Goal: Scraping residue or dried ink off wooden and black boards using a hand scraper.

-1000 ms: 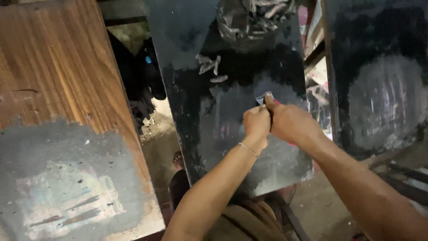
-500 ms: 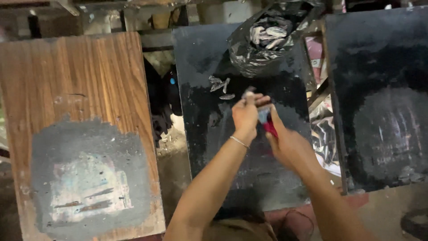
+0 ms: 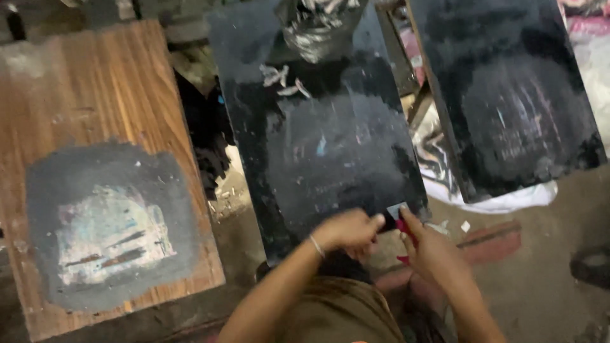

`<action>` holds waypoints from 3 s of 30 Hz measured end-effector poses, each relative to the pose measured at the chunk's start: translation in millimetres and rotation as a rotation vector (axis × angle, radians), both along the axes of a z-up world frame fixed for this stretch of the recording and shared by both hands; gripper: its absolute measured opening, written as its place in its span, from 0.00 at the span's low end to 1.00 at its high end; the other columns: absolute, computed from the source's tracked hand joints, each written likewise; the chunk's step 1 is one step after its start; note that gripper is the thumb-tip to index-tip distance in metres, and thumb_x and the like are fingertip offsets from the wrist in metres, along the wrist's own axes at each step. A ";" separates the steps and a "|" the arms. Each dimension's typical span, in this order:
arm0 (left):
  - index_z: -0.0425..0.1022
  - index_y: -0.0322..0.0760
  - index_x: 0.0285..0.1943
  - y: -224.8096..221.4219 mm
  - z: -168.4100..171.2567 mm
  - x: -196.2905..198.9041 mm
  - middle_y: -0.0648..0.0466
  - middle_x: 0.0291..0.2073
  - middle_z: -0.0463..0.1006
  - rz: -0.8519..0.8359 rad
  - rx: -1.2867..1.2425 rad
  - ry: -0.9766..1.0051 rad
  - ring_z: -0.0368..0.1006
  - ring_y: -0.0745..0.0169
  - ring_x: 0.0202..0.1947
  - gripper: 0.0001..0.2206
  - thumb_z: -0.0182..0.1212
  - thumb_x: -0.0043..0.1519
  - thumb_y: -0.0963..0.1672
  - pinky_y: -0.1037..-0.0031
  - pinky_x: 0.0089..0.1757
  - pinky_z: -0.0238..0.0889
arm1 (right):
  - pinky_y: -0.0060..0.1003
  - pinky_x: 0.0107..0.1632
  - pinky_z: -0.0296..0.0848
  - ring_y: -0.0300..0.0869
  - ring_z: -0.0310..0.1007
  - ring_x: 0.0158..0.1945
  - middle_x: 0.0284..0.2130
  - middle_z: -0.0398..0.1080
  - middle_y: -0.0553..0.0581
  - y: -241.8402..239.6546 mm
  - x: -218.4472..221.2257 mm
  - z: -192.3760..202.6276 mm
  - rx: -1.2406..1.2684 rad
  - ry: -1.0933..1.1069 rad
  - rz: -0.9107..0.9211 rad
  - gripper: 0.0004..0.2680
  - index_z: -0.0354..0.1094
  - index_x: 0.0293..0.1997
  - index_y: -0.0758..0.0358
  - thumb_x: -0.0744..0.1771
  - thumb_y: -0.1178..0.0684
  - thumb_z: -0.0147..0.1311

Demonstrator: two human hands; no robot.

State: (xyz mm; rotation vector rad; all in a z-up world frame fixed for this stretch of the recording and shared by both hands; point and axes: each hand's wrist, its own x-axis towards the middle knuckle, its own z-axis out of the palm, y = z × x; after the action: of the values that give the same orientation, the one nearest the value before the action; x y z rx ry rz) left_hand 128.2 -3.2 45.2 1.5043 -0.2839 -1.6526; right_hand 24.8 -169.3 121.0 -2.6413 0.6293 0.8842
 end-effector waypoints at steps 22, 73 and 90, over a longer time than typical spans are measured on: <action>0.83 0.30 0.43 -88.9 -47.2 77.1 0.47 0.36 0.81 1.208 0.146 0.146 0.72 0.56 0.38 0.18 0.47 0.69 0.46 0.63 0.40 0.66 | 0.52 0.44 0.80 0.58 0.83 0.46 0.38 0.81 0.66 55.0 232.6 56.7 -0.218 0.356 0.331 0.17 0.72 0.59 0.56 0.66 0.55 0.40; 0.84 0.36 0.35 -166.8 -115.8 58.2 0.56 0.25 0.81 1.304 0.075 0.216 0.71 0.65 0.21 0.16 0.50 0.69 0.45 0.73 0.24 0.63 | 0.50 0.29 0.78 0.54 0.82 0.31 0.24 0.75 0.58 -22.2 199.4 10.5 -0.422 -0.113 0.467 0.10 0.76 0.44 0.57 0.65 0.53 0.47; 0.83 0.39 0.44 -85.1 9.7 208.2 0.52 0.38 0.86 1.616 -0.126 0.026 0.80 0.66 0.28 0.21 0.44 0.71 0.52 0.87 0.22 0.65 | 0.59 0.32 0.75 0.69 0.79 0.39 0.37 0.76 0.78 -20.0 237.8 51.5 0.152 -0.287 0.470 0.25 0.44 0.79 0.61 0.70 0.50 0.43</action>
State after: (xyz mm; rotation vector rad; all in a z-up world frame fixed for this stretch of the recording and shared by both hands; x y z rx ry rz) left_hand 336.4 -88.2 54.9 0.9957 0.6943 -0.3126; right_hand 262.6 -189.3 172.6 -2.7394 -0.1314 0.6096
